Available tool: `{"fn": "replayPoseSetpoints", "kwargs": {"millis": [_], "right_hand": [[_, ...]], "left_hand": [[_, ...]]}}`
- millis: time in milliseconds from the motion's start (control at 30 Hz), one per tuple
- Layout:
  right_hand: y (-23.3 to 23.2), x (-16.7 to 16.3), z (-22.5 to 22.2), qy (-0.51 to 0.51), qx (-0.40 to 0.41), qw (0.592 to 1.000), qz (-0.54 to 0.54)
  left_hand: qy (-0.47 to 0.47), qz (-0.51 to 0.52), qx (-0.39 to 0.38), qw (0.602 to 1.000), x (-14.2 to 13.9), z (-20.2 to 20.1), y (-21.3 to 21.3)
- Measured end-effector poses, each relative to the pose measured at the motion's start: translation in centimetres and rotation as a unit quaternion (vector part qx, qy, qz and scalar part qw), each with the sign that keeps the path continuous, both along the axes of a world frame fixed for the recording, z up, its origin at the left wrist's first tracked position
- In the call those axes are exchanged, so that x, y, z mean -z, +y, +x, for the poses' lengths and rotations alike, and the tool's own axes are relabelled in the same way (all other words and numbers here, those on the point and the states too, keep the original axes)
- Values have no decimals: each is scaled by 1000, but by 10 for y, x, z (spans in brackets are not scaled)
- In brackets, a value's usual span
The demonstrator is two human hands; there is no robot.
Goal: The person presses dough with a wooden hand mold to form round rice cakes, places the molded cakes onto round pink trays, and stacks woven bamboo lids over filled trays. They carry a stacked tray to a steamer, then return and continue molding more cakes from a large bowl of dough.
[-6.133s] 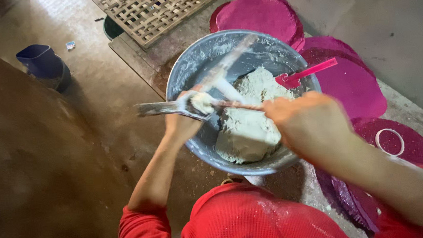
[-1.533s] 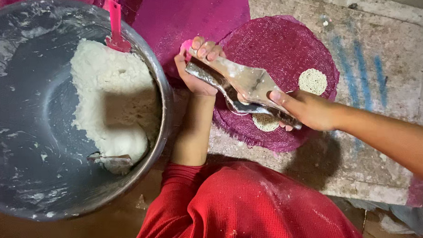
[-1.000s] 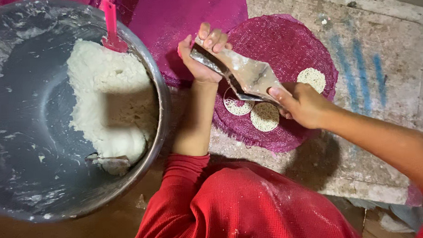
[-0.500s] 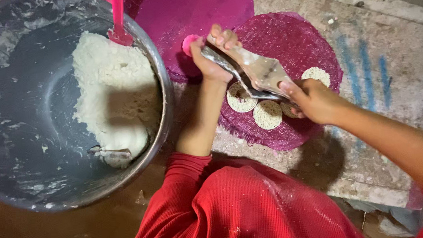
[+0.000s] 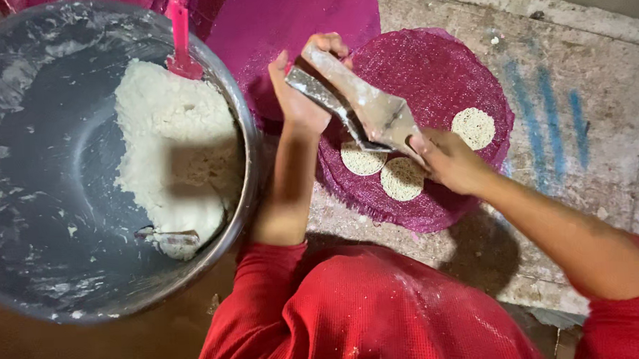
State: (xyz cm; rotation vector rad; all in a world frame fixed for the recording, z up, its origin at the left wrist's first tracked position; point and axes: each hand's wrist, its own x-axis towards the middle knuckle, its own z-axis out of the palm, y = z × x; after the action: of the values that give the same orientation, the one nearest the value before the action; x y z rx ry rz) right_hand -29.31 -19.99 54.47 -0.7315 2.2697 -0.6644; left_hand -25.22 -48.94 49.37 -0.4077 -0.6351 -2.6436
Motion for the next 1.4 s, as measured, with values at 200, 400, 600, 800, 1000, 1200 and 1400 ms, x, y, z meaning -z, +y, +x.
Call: {"fn": "replayPoseSetpoints", "kwargs": {"millis": [200,400,600,800,1000,1200,1400], "right_hand": [[54,27,12,-39,-5,953,-300],[76,44,33,-106,76,863,-489],[93,29,65,-118,169,817,-538],[109,24,74,-147,211,784,-565],[109,25,68,-174,233,777,-559],[103,23,61,-141,205,813,-526],[93,27,19,-54,134,948,-284]], "left_hand": [[-254,-527,-102,805,9,74,29],[-234,-798,-131,540,18,105,60],[-211,-810,-174,519,13,116,62],[-224,-774,-162,570,-4,107,62],[-317,-769,-82,549,-14,35,42],[-294,-803,-121,505,27,13,29],[-282,-804,-155,500,34,13,32]]}}
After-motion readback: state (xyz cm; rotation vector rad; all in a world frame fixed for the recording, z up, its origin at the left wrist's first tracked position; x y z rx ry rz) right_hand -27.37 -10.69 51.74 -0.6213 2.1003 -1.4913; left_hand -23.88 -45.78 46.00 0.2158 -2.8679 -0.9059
